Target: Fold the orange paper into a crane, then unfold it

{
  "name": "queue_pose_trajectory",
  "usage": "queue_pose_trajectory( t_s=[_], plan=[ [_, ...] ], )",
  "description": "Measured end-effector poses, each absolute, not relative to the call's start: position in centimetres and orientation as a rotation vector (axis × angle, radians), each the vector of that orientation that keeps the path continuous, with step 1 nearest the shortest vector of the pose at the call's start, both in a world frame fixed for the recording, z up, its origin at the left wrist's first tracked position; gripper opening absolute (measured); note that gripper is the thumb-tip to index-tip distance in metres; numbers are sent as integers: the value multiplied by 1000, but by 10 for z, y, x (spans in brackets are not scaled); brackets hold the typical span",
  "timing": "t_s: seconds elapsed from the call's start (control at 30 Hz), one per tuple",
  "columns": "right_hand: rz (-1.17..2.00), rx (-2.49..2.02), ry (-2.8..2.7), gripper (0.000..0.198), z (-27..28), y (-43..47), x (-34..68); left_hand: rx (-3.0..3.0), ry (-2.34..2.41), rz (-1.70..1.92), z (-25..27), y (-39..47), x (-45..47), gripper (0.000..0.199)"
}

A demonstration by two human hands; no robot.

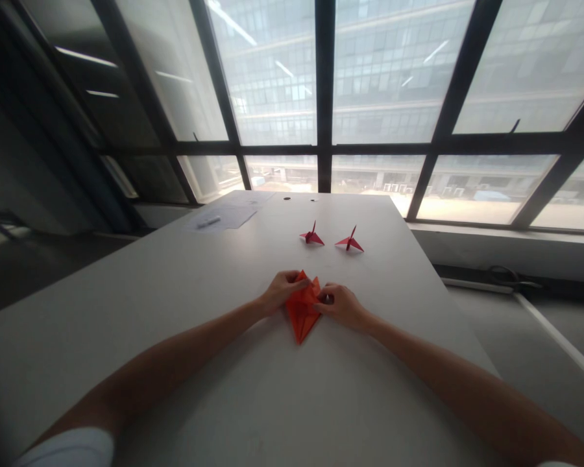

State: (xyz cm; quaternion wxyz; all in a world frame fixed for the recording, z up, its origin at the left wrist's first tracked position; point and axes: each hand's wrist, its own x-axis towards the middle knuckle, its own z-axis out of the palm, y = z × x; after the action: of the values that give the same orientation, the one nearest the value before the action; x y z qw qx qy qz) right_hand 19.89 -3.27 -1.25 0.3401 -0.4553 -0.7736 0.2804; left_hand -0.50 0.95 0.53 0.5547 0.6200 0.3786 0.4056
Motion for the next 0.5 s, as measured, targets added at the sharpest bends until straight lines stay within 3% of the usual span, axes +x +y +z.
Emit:
queue_pose_trajectory(
  t_s=[0.5],
  plan=[
    [671,-1176,-1860,19,-12,-35,198,1403,941,1061,3,7,-3,46]
  ],
)
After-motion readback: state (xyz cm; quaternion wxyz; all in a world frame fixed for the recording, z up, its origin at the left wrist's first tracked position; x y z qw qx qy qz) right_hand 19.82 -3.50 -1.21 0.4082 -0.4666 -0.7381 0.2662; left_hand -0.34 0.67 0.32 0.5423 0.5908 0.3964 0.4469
